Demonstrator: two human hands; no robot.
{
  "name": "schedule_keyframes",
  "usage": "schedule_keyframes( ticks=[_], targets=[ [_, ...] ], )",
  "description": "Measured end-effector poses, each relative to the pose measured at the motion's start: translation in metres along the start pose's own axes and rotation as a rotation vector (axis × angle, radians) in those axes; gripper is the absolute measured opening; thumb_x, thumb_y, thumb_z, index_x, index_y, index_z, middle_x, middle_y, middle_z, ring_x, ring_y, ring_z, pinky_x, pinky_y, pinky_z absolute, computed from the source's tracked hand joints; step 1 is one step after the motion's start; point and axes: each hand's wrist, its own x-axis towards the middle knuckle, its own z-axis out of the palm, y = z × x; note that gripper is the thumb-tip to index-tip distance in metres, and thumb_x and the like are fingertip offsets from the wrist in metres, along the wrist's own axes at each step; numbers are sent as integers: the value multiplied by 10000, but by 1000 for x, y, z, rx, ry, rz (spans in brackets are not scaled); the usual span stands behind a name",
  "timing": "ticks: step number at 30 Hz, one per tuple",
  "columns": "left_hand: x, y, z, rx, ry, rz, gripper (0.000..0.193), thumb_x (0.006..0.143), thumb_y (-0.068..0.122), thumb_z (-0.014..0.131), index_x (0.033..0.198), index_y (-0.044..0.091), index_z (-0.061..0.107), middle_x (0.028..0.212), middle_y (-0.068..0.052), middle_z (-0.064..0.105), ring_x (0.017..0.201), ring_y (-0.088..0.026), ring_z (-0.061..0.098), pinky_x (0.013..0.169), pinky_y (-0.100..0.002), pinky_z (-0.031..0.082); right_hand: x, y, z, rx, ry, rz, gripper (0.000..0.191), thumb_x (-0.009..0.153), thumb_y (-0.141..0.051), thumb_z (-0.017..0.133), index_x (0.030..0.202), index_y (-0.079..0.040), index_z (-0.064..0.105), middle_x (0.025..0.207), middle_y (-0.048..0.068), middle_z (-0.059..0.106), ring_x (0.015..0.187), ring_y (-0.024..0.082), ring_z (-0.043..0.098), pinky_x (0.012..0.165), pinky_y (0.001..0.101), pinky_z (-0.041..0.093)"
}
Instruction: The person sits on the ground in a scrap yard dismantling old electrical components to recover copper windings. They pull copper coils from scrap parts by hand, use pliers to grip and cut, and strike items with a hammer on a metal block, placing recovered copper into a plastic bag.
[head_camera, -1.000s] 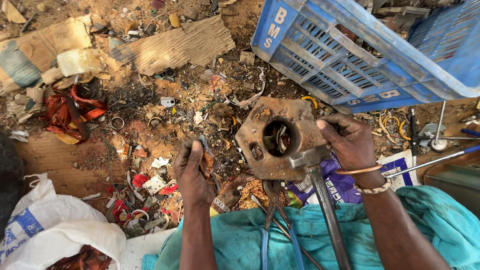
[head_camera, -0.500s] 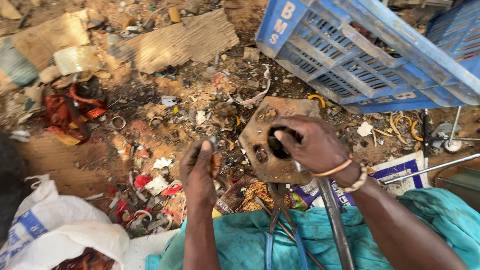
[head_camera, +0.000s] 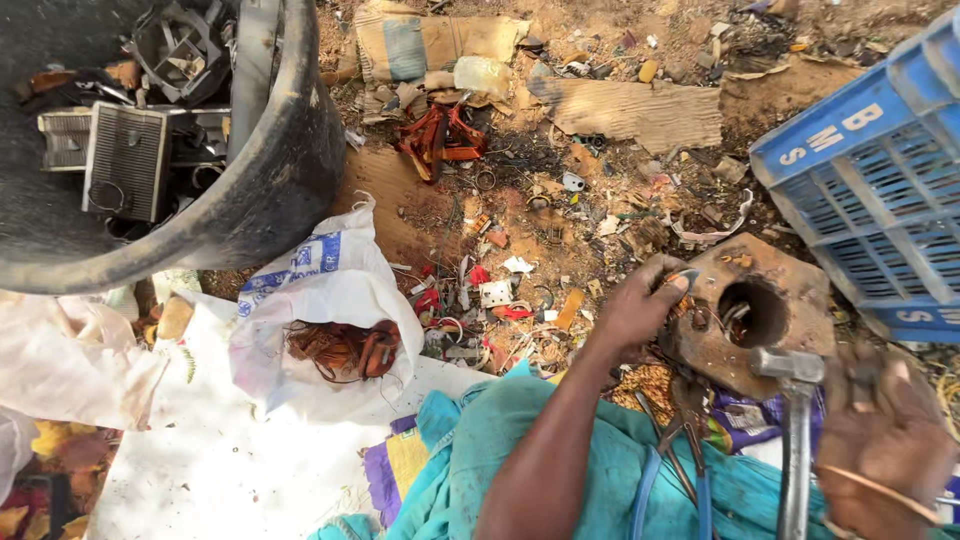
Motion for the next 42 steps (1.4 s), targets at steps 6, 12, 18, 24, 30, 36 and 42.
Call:
schedule_keyframes(
  ticks=[6, 12, 18, 24, 30, 36, 42],
  targets=[
    [-16, 13, 2, -141, -200, 56, 309, 1008, 264, 645, 1278, 118, 682, 1146, -73, 727, 1004, -184, 671, 885, -356, 535, -22, 1, 85, -566, -346, -242, 679, 1011, -229, 691, 1544, -50, 312, 1567, 132, 428, 1487, 263, 408, 1217, 464, 388],
    [-23, 18, 7, -390, -311, 26, 291, 962, 214, 732, 1198, 44, 738, 1016, 6, 733, 883, -94, 653, 775, -275, 542, -1, -12, 6, -1041, 131, -178, 406, 1013, -239, 684, 1326, 19, 665, 1236, 104, 699, 1102, 173, 669, 979, 305, 542],
    [-35, 21, 26, -340, -406, 122, 284, 960, 241, 727, 1176, 56, 730, 1046, -5, 755, 956, -95, 678, 846, -273, 563, -10, 8, -49, -971, 84, 70, 354, 965, -245, 666, 1220, -3, 709, 1094, 66, 746, 961, 119, 723, 835, 271, 613],
    [-42, 5, 41, -246, -345, 187, 249, 1004, 251, 699, 1153, 53, 719, 1032, -7, 713, 961, -96, 647, 847, -280, 544, -4, 25, -52, -966, 115, -32, 236, 934, -155, 741, 1089, 22, 758, 977, 58, 746, 853, 116, 717, 760, 281, 632],
    [-41, -3, 53, -295, -250, 147, 235, 991, 229, 702, 1130, 42, 727, 1026, -4, 726, 952, -92, 654, 855, -265, 550, -7, 35, -53, -1033, 156, -173, 163, 951, -92, 748, 1074, 15, 761, 948, 50, 746, 854, 99, 683, 760, 250, 592],
    [-39, -5, 57, -353, -93, -141, 191, 979, 203, 681, 1071, 45, 737, 917, -18, 714, 812, -106, 620, 726, -270, 534, -17, 50, -52, -1085, 236, -300, 148, 946, -47, 756, 1076, 23, 746, 998, 70, 752, 888, 102, 673, 791, 246, 565],
    [-35, -8, 49, -277, 47, 53, 193, 1018, 191, 657, 1103, 25, 711, 939, -35, 708, 854, -96, 619, 771, -256, 525, -11, 53, -58, -754, 266, -98, 185, 943, -72, 724, 1101, 24, 715, 1026, 93, 747, 904, 137, 725, 827, 281, 613]
  ],
)
